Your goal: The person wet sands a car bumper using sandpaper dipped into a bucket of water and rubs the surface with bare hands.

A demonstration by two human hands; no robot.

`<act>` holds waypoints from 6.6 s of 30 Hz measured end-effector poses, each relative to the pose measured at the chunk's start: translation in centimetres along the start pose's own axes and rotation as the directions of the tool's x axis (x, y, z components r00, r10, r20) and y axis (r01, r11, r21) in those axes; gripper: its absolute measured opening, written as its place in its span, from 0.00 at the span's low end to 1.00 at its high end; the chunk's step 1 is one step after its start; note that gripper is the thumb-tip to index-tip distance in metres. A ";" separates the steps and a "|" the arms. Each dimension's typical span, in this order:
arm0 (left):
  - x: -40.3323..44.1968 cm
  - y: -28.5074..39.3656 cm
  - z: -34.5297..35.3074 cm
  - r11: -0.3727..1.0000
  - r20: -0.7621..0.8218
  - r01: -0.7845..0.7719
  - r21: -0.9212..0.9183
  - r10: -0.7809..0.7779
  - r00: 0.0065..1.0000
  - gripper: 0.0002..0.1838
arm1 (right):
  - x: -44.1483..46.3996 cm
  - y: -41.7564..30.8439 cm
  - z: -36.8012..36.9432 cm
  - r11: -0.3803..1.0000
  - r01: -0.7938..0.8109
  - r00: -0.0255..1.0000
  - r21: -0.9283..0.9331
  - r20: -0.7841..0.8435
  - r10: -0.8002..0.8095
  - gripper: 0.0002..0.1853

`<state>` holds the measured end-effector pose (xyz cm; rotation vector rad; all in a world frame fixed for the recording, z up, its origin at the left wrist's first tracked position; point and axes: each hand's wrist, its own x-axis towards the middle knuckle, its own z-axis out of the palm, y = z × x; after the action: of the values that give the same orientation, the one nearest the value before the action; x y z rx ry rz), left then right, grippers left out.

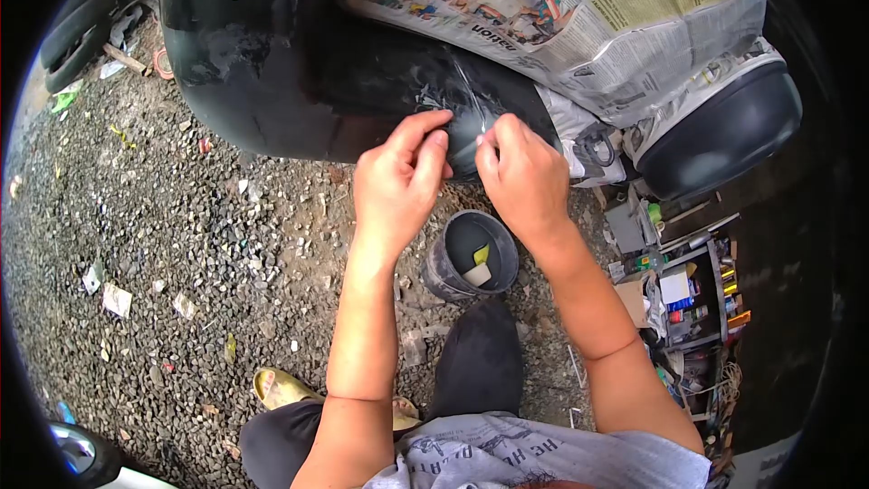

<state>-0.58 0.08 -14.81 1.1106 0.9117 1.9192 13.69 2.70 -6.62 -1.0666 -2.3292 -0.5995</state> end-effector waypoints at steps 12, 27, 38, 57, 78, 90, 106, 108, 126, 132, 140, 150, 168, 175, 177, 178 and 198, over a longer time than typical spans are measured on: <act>-2.3 -3.6 3.7 0.836 0.185 -0.235 0.496 0.163 0.969 0.33 | 2.0 4.7 -1.2 0.416 -0.618 0.771 0.667 0.412 0.486 0.08; -3.8 -8.4 3.7 0.812 0.118 -0.289 0.507 0.266 0.957 0.35 | 1.3 4.8 -1.4 0.395 -0.623 0.772 0.675 0.450 0.449 0.09; -6.2 -12.3 2.6 0.801 0.035 -0.195 0.566 0.212 0.977 0.32 | -7.0 7.2 -1.5 0.688 -0.177 0.984 0.704 0.150 0.100 0.06; 1.1 -0.4 0.6 0.022 0.329 -0.391 0.920 0.498 0.802 0.31 | -34.1 14.6 22.1 -0.320 -0.929 -0.015 0.188 0.843 0.538 0.31; 3.0 3.5 -3.4 0.040 0.382 -0.596 0.802 0.733 0.563 0.03 | -6.1 -2.7 4.4 0.643 -0.120 0.991 0.757 0.057 0.119 0.56; 3.9 1.5 -3.6 -0.061 0.403 -0.490 0.870 0.661 0.634 0.12 | -5.2 -3.3 5.2 0.741 -0.144 0.976 0.656 -0.030 0.216 0.40; 4.2 1.3 -3.4 -0.082 0.405 -0.489 0.868 0.687 0.603 0.16 | -8.9 -4.6 14.7 0.844 0.037 0.952 0.536 -0.276 0.134 0.55; 4.3 1.2 -3.3 -0.073 0.394 -0.486 0.871 0.695 0.602 0.17 | -6.9 -4.7 10.9 0.800 -0.031 0.956 0.599 -0.217 0.200 0.52; 3.7 1.5 -3.7 0.120 0.395 -0.600 0.791 0.649 0.650 0.47 | -4.1 -3.4 0.9 0.838 -0.231 0.972 0.494 0.091 0.215 0.35; 3.9 1.2 -4.1 0.117 0.378 -0.595 0.795 0.672 0.637 0.45 | 0.0 -4.5 1.5 0.822 -0.260 0.965 0.506 0.155 0.210 0.35; 3.7 1.4 -3.9 0.103 0.382 -0.587 0.803 0.668 0.639 0.43 | -0.2 -4.6 1.7 0.829 -0.341 0.940 0.443 0.156 0.303 0.29; 4.0 1.3 -3.8 0.088 0.378 -0.576 0.813 0.673 0.636 0.45 | -0.5 -3.7 2.5 0.831 -0.317 0.946 0.457 0.091 0.311 0.31; 3.9 0.4 -4.1 0.377 0.328 -0.713 0.591 0.695 0.640 0.50 | -5.1 -5.1 8.3 0.778 -0.108 0.988 0.619 -0.018 0.152 0.53; 3.7 0.9 -3.7 0.331 0.332 -0.674 0.660 0.677 0.657 0.49 | -6.8 -3.1 9.2 0.850 0.012 0.950 0.527 -0.271 0.155 0.56; 3.6 0.8 -3.4 0.310 0.328 -0.679 0.665 0.695 0.639 0.48 | -5.6 -4.4 9.0 0.826 -0.042 0.956 0.561 -0.217 0.197 0.56; 3.6 0.8 -3.4 0.307 0.334 -0.676 0.669 0.689 0.643 0.48 | -4.9 -5.0 8.6 0.811 -0.076 0.955 0.580 -0.191 0.226 0.56; 4.1 1.3 -4.8 0.209 0.362 -0.666 0.716 0.704 0.611 0.48 | -10.6 -6.6 14.7 0.800 -0.173 0.949 0.575 -0.121 0.293 0.53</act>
<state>-6.65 1.92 -13.95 2.4002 1.6057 2.2177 10.71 1.33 -25.63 -0.9316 -1.9574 0.0799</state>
